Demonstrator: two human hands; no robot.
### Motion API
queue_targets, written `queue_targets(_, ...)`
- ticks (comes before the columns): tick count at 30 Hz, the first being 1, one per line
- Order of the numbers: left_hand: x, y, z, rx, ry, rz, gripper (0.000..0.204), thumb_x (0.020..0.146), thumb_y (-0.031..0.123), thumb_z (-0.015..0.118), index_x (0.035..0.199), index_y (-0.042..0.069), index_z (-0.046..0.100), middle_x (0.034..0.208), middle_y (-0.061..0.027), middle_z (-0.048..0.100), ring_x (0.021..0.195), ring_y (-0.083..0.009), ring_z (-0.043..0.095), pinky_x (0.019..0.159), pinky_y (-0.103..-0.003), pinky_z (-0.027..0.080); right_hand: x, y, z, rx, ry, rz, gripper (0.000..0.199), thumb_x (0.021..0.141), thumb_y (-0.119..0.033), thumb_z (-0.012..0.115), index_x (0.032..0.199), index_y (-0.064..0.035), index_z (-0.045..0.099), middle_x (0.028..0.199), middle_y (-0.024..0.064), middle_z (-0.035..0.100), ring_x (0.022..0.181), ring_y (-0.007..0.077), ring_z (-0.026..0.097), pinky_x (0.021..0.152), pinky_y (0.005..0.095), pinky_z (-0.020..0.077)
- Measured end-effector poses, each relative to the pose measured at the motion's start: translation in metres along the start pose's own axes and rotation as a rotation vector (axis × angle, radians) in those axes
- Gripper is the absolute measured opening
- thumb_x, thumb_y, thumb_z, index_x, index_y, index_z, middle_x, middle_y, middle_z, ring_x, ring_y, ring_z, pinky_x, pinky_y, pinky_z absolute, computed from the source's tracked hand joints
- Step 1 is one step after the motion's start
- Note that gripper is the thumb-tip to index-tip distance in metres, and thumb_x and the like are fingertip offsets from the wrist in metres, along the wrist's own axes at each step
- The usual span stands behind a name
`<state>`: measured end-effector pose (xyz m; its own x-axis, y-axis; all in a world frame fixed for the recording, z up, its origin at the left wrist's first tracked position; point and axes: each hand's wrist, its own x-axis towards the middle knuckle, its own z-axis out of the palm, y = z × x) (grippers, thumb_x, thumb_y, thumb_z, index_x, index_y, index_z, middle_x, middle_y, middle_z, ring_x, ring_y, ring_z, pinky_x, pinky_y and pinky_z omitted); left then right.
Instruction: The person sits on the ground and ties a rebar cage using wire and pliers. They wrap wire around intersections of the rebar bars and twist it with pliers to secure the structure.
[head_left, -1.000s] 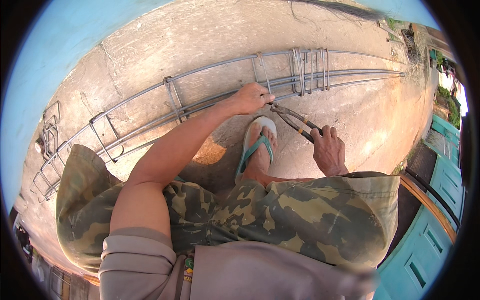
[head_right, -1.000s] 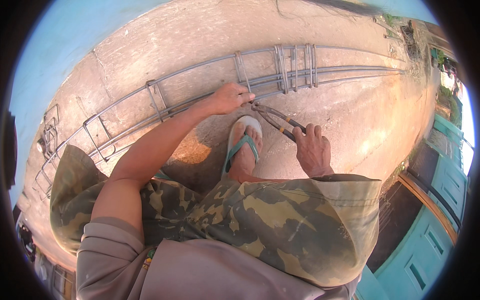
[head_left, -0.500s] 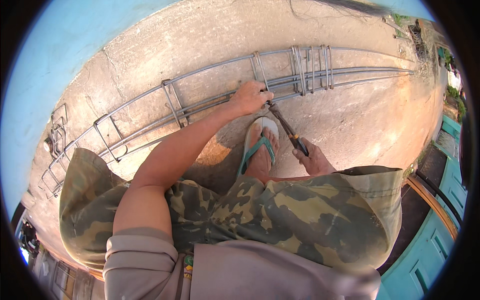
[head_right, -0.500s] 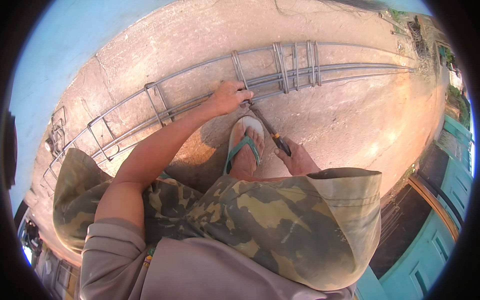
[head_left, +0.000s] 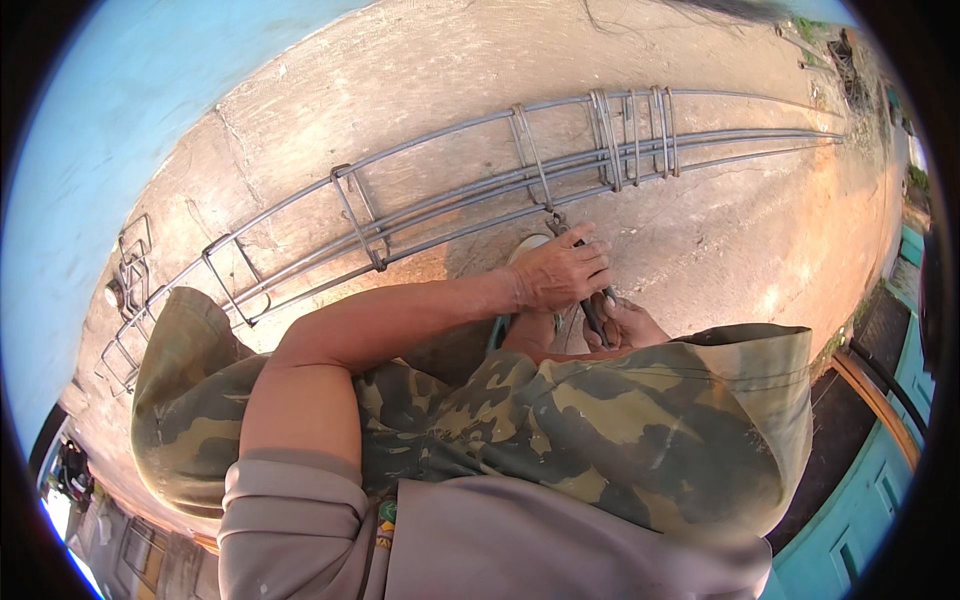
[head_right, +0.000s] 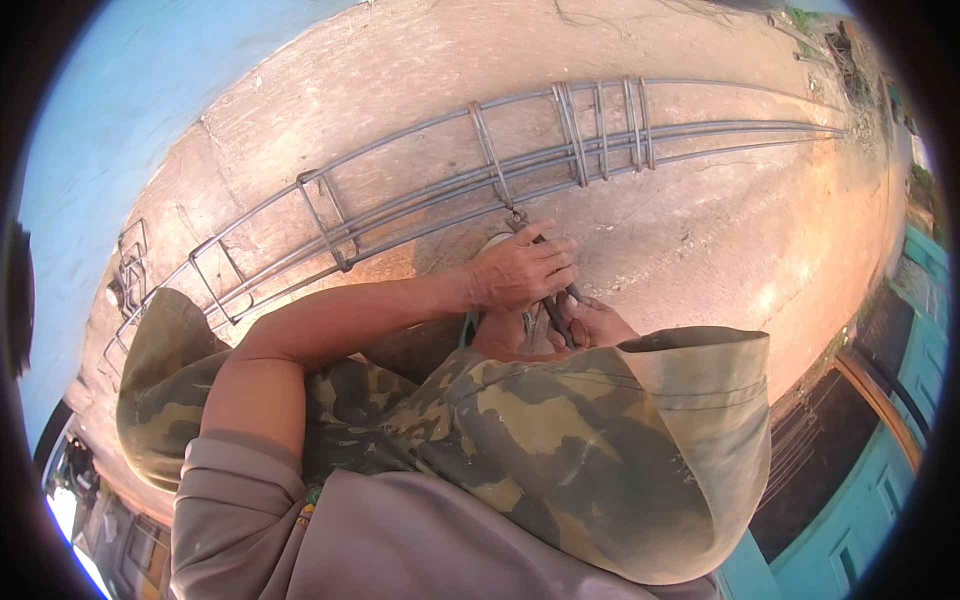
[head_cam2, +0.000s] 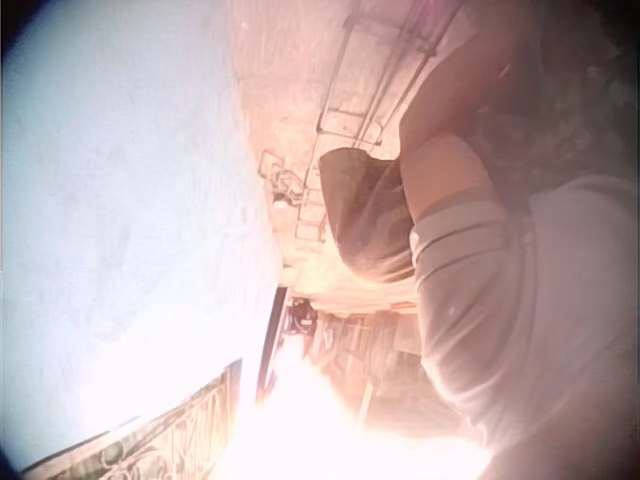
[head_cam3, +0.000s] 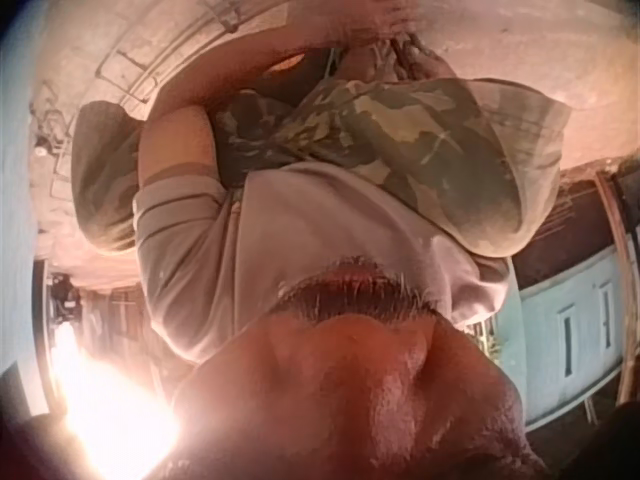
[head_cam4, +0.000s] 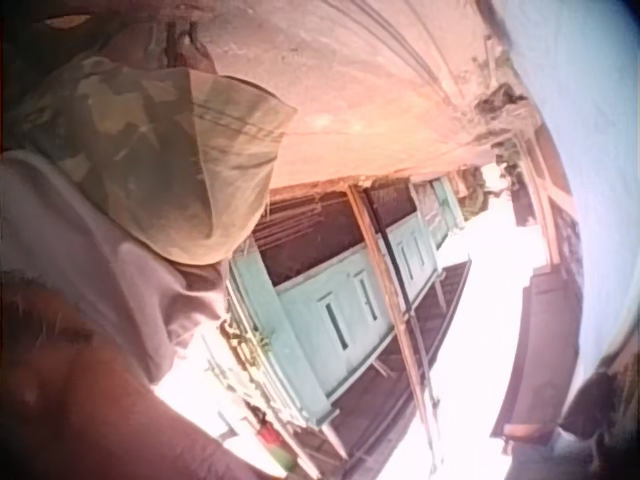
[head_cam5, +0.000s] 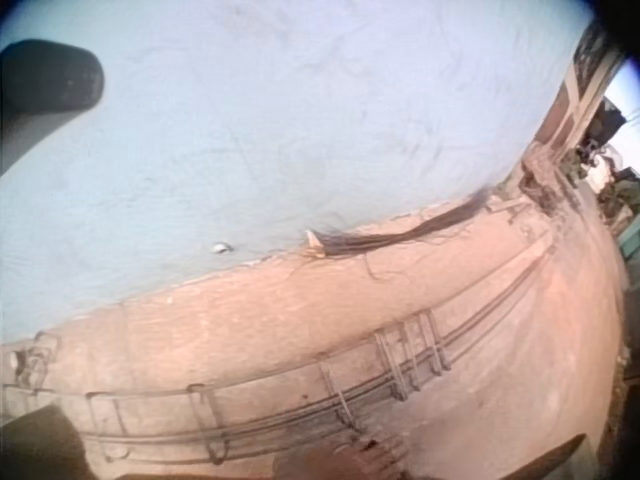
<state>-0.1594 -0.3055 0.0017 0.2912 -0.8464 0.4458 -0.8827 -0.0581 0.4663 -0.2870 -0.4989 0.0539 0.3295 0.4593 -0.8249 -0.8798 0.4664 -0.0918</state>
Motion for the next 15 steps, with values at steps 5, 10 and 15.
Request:
queue_targets(5, 0.024, -0.005, 0.003, -0.199, -0.474, -0.21, 0.027, 0.067, 0.02, 0.069, 0.091, 0.009, 0.064, 0.092, -0.0089, 0.068, 0.097, -0.0245, 0.065, 0.089, -0.039, 0.046, -0.016, -0.027, 0.041, -1.364, 0.474, -0.418, 0.042, 0.09, -0.034, 0.067, 0.112, -0.0017, 0.051, 0.091, 0.0154, 0.063, 0.079, 0.0305, 0.065, 0.069, 0.0405, 0.0519)
queue_targets(10, 0.05, -0.009, -0.006, -0.259, -0.8, -0.276, 0.028, 0.065, 0.023, 0.072, 0.088, 0.008, 0.066, 0.082, -0.0058, 0.068, 0.089, -0.0226, 0.065, 0.083, -0.035, 0.048, -0.008, 0.013, 0.033, -1.62, 0.975, -0.449, 0.05, 0.078, -0.035, 0.075, 0.109, -0.001, 0.055, 0.103, 0.0176, 0.063, 0.086, 0.0342, 0.068, 0.068, 0.0459, 0.0507)
queue_targets(15, 0.017, -0.009, 0.006, -0.041, -0.242, 0.077, 0.03, 0.064, 0.023, 0.075, 0.09, 0.01, 0.065, 0.084, -0.005, 0.068, 0.091, -0.0219, 0.065, 0.082, -0.032, 0.047, 0.002, 0.005, 0.014, -0.426, 0.297, -0.064, 0.023, 0.078, -0.01, 0.059, 0.096, 0.0023, 0.063, 0.078, 0.0076, 0.061, 0.066, 0.0113, 0.057, 0.053, 0.0288, 0.0433)
